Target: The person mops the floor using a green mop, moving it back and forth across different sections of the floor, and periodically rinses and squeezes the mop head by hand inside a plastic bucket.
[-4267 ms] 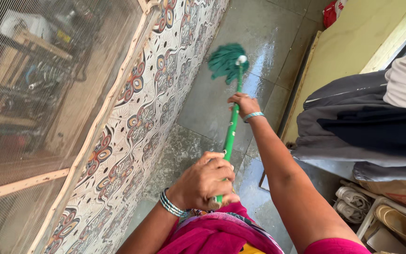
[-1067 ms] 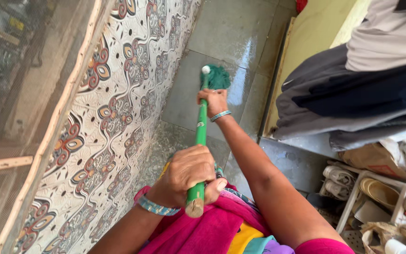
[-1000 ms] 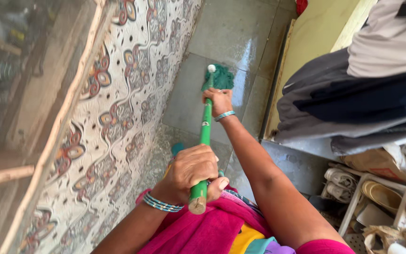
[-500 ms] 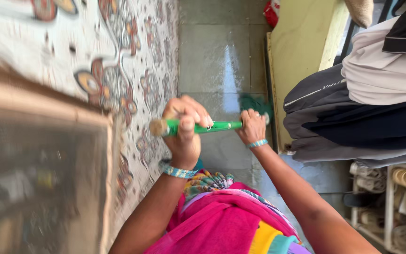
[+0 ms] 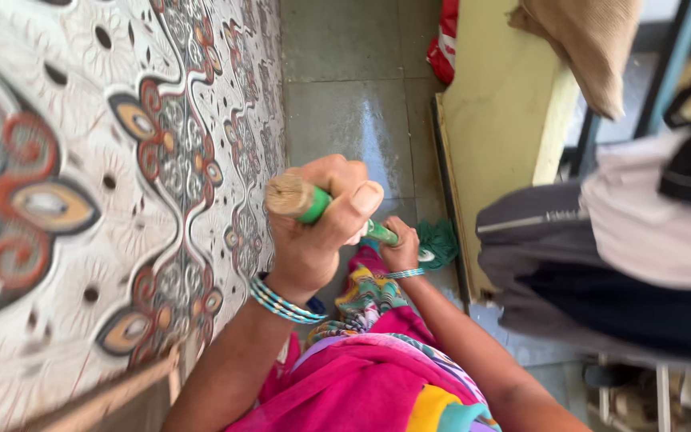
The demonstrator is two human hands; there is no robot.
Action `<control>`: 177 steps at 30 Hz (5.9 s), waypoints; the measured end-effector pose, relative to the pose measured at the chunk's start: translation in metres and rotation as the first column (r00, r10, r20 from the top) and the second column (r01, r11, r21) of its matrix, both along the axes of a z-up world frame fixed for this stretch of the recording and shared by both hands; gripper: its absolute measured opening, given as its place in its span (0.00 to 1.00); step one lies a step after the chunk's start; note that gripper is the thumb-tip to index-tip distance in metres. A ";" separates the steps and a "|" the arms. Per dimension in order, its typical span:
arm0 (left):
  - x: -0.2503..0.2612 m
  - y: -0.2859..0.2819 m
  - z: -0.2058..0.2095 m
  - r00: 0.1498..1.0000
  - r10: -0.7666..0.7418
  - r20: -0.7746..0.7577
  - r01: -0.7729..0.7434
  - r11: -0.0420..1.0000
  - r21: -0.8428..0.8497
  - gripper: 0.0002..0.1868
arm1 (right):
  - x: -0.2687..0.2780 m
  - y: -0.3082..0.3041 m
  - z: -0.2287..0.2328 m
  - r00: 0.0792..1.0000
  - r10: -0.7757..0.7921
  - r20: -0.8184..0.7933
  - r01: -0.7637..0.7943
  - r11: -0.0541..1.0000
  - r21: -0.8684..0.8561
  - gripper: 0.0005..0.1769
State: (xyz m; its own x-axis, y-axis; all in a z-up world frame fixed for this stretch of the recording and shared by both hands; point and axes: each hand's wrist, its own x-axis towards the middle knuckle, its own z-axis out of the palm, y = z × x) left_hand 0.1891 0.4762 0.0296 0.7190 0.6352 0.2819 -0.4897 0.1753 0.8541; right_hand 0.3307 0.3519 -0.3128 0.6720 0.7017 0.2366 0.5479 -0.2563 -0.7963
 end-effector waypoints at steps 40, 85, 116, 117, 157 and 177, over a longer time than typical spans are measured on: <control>0.000 -0.042 -0.037 0.910 0.413 0.036 -0.294 0.579 0.760 0.16 | 0.051 0.159 -0.059 0.840 0.540 0.063 -0.504 0.817 -0.282 0.09; -0.343 -0.643 -0.034 0.921 0.350 -0.169 -0.182 0.772 0.609 0.13 | -0.246 -0.474 -0.050 0.907 0.364 0.213 -0.327 0.926 -0.189 0.05; -0.449 -0.988 -0.038 0.869 0.458 -0.190 -0.089 0.521 0.849 0.14 | -0.326 -0.786 -0.061 0.708 0.675 0.206 -0.550 0.711 -0.438 0.09; -0.444 -0.992 -0.043 0.871 0.450 -0.199 -0.088 0.541 0.836 0.13 | -0.314 -0.797 -0.067 0.726 0.636 0.261 -0.533 0.761 -0.370 0.08; -0.692 -1.102 0.056 0.887 0.462 -0.007 -0.276 0.542 0.794 0.20 | -0.674 -0.923 -0.008 0.233 0.971 -0.050 -0.960 0.222 -0.171 0.07; -0.526 -1.106 -0.103 0.756 0.593 -0.277 -0.188 0.603 0.776 0.16 | -0.413 -0.790 -0.092 0.351 0.904 0.243 -0.698 0.426 -0.575 0.10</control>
State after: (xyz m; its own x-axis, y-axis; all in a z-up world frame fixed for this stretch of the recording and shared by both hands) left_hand -0.3366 -0.6302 -0.0729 0.6008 0.6586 0.4530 0.1325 -0.6409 0.7561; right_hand -0.0821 -0.4381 -0.4045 -0.4013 0.9143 -0.0556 0.8681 0.3603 -0.3415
